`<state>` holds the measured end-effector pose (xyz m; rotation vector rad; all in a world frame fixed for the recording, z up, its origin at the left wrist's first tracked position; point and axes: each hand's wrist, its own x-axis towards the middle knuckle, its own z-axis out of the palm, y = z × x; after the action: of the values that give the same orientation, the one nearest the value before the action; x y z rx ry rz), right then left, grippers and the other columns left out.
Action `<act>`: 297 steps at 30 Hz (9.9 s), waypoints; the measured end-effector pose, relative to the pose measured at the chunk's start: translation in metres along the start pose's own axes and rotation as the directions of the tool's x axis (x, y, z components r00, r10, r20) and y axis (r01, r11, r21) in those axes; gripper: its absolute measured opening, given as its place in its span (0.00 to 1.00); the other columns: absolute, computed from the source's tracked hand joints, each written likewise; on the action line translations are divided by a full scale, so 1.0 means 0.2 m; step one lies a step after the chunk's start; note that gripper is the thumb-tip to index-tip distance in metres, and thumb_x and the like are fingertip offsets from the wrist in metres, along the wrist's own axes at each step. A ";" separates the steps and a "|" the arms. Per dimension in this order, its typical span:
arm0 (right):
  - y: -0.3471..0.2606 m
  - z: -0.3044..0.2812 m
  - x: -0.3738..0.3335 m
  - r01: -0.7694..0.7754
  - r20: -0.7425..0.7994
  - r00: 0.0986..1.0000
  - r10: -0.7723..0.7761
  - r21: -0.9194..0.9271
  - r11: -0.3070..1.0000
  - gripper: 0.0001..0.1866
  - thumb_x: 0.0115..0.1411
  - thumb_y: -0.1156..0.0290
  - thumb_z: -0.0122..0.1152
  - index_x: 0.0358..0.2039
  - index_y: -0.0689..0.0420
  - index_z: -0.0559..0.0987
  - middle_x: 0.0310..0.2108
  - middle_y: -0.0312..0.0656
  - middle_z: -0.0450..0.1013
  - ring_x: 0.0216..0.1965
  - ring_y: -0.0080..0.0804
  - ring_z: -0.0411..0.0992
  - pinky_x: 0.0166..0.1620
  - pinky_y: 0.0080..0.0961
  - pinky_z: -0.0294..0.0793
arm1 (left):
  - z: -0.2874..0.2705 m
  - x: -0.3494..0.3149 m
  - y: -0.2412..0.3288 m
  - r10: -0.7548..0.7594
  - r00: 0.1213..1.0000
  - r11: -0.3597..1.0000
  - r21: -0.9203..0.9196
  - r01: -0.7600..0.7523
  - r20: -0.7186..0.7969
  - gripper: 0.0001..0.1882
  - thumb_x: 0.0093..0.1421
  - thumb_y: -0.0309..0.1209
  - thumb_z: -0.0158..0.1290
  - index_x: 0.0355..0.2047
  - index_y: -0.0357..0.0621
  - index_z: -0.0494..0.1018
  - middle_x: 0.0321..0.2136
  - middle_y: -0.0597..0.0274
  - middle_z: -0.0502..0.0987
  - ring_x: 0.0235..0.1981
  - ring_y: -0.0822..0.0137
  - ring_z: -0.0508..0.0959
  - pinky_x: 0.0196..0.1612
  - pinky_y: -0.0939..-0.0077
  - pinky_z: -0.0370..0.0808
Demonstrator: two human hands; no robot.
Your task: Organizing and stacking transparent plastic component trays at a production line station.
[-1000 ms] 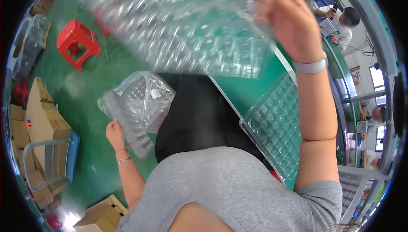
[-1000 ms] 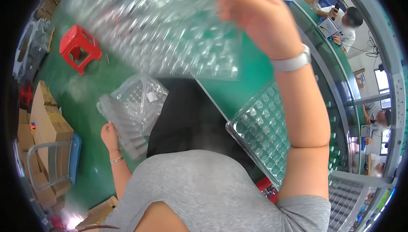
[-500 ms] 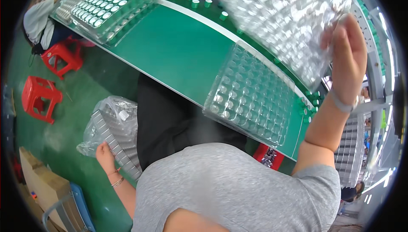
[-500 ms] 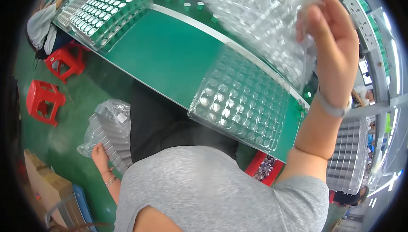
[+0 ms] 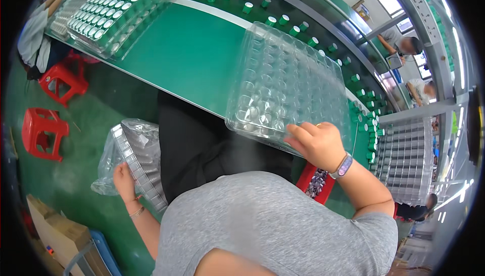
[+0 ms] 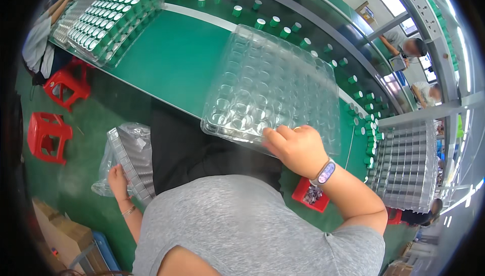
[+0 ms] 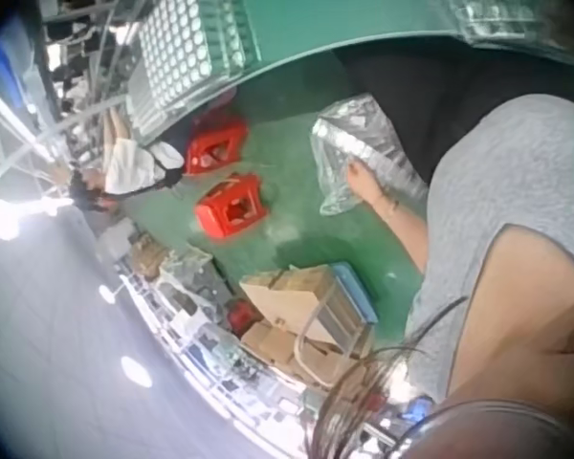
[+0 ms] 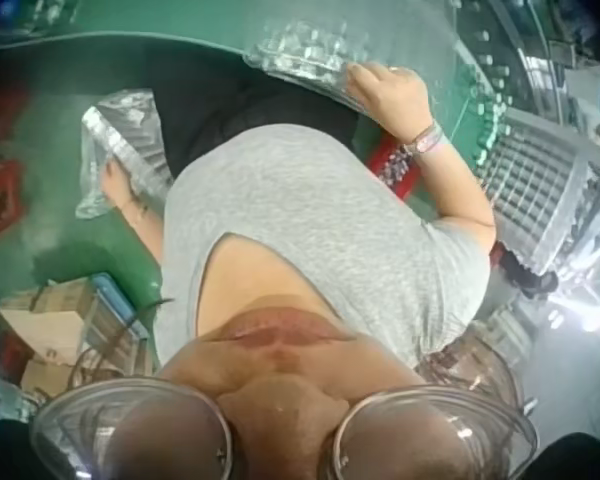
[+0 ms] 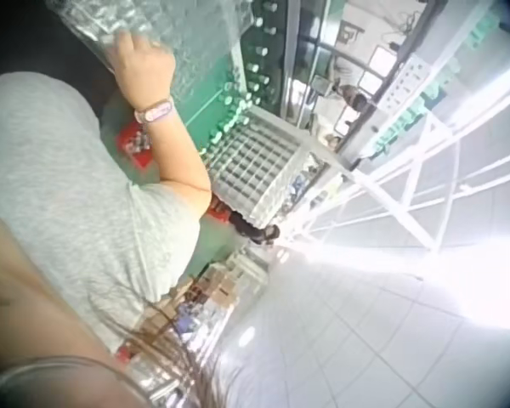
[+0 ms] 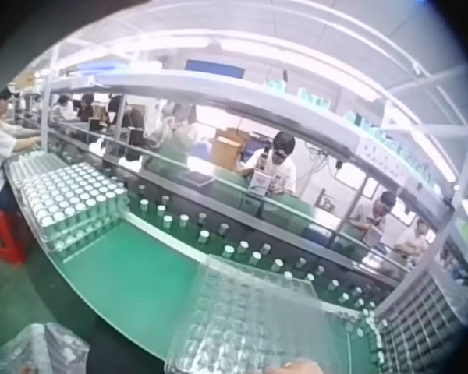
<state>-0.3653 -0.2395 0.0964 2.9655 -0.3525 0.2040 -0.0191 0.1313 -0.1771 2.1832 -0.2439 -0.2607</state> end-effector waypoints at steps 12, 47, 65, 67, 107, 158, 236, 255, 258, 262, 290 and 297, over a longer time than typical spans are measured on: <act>-0.13 -0.10 0.27 0.137 -0.139 0.981 -0.137 -0.007 0.991 0.13 0.45 0.75 0.68 0.33 0.54 0.77 0.19 0.36 0.67 0.21 0.35 0.69 0.24 0.30 0.65 | -0.15 -0.16 0.02 -0.217 0.959 0.964 -0.194 0.181 -0.182 0.15 0.63 0.38 0.49 0.32 0.35 0.74 0.22 0.61 0.76 0.18 0.75 0.73 0.19 0.80 0.69; -1.36 1.53 1.93 0.326 0.058 0.906 -0.419 0.535 0.779 0.19 0.50 0.81 0.50 0.43 0.52 0.77 0.34 0.47 0.77 0.39 0.47 0.75 0.45 0.39 0.73 | -0.58 -1.10 -0.42 -0.572 0.523 0.779 -0.220 0.587 -0.632 0.15 0.66 0.37 0.45 0.34 0.36 0.71 0.22 0.61 0.75 0.17 0.75 0.69 0.18 0.81 0.66; -0.80 2.68 1.99 -0.239 0.442 0.896 0.051 0.383 0.892 0.16 0.56 0.68 0.49 0.45 0.50 0.78 0.43 0.50 0.75 0.46 0.50 0.72 0.50 0.42 0.71 | -0.52 -0.72 -0.04 -0.655 0.510 0.749 -0.391 0.535 -0.558 0.11 0.67 0.34 0.46 0.32 0.41 0.71 0.18 0.69 0.70 0.15 0.82 0.65 0.17 0.88 0.61; -0.75 2.81 1.85 -0.240 0.434 0.899 0.051 0.392 0.888 0.16 0.57 0.67 0.48 0.45 0.50 0.78 0.42 0.50 0.75 0.46 0.51 0.73 0.49 0.43 0.71 | -0.50 -0.70 0.02 -0.639 0.511 0.762 -0.378 0.526 -0.575 0.11 0.67 0.34 0.46 0.31 0.40 0.71 0.18 0.69 0.70 0.15 0.82 0.65 0.17 0.88 0.60; -1.99 1.01 1.04 -0.653 0.472 0.464 -0.749 0.754 0.070 0.25 0.60 0.72 0.58 0.57 0.61 0.65 0.38 0.45 0.74 0.32 0.29 0.72 0.33 0.24 0.74 | -0.24 -0.57 0.13 -0.293 0.710 0.952 -0.132 0.275 -0.640 0.07 0.61 0.26 0.51 0.29 0.33 0.72 0.14 0.58 0.72 0.14 0.72 0.69 0.20 0.75 0.65; -1.14 1.96 1.98 -0.213 0.205 0.974 0.091 0.712 0.670 0.17 0.56 0.76 0.50 0.44 0.46 0.79 0.40 0.46 0.76 0.42 0.47 0.74 0.42 0.38 0.73 | -0.61 -0.71 -0.08 -0.459 0.377 0.876 -0.342 0.339 -0.804 0.13 0.67 0.36 0.45 0.37 0.37 0.73 0.22 0.66 0.72 0.15 0.82 0.64 0.17 0.87 0.59; -1.94 1.01 1.14 -0.805 0.570 0.374 -0.732 0.591 0.048 0.25 0.62 0.76 0.55 0.58 0.64 0.61 0.39 0.46 0.73 0.38 0.40 0.77 0.40 0.37 0.81 | -0.25 -0.46 0.10 -0.534 0.720 0.811 -0.511 0.287 -0.443 0.11 0.63 0.31 0.50 0.33 0.33 0.74 0.18 0.63 0.76 0.13 0.77 0.72 0.15 0.83 0.66; -1.87 0.85 1.39 -0.748 0.529 0.392 -0.753 0.660 0.075 0.25 0.62 0.76 0.55 0.57 0.66 0.60 0.44 0.53 0.73 0.34 0.43 0.79 0.34 0.29 0.82 | -0.57 -0.40 -0.02 -0.489 0.751 0.860 -0.387 0.332 -0.443 0.12 0.63 0.33 0.50 0.33 0.36 0.77 0.18 0.67 0.73 0.11 0.80 0.68 0.13 0.85 0.62; -1.86 0.83 1.44 -0.758 0.533 0.398 -0.746 0.649 0.059 0.24 0.61 0.76 0.55 0.56 0.66 0.60 0.44 0.52 0.73 0.34 0.42 0.79 0.34 0.28 0.82 | -0.66 -0.42 -0.09 -0.491 0.734 0.865 -0.367 0.343 -0.470 0.11 0.63 0.33 0.51 0.33 0.35 0.77 0.18 0.67 0.73 0.11 0.79 0.67 0.13 0.85 0.62; -1.87 0.86 1.47 -0.748 0.510 0.402 -0.761 0.662 0.048 0.25 0.61 0.76 0.55 0.56 0.66 0.60 0.44 0.52 0.73 0.33 0.42 0.79 0.33 0.28 0.82 | -0.68 -0.39 -0.07 -0.474 0.722 0.879 -0.327 0.348 -0.504 0.11 0.63 0.33 0.51 0.34 0.35 0.76 0.18 0.67 0.73 0.11 0.79 0.68 0.13 0.85 0.62; -1.15 1.81 2.13 0.097 -0.132 0.990 0.054 0.899 0.427 0.14 0.52 0.80 0.57 0.40 0.54 0.79 0.32 0.45 0.78 0.34 0.41 0.77 0.38 0.30 0.74 | -0.55 -0.35 0.21 -0.293 0.491 0.954 -0.217 0.206 -0.821 0.13 0.68 0.33 0.44 0.38 0.34 0.73 0.22 0.66 0.71 0.16 0.80 0.66 0.18 0.87 0.62; -1.03 2.07 1.85 0.006 -0.183 0.972 0.146 0.642 0.767 0.13 0.51 0.78 0.56 0.38 0.51 0.80 0.35 0.45 0.77 0.38 0.47 0.73 0.41 0.39 0.72 | -0.51 -0.28 0.30 -0.317 0.521 0.945 -0.308 0.106 -0.792 0.12 0.68 0.31 0.43 0.37 0.34 0.72 0.21 0.64 0.72 0.13 0.79 0.66 0.14 0.85 0.63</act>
<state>0.0895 -0.1913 -0.2802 3.5387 -0.4363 0.8190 -0.0488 0.1898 -0.0643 1.8594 0.5915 0.6259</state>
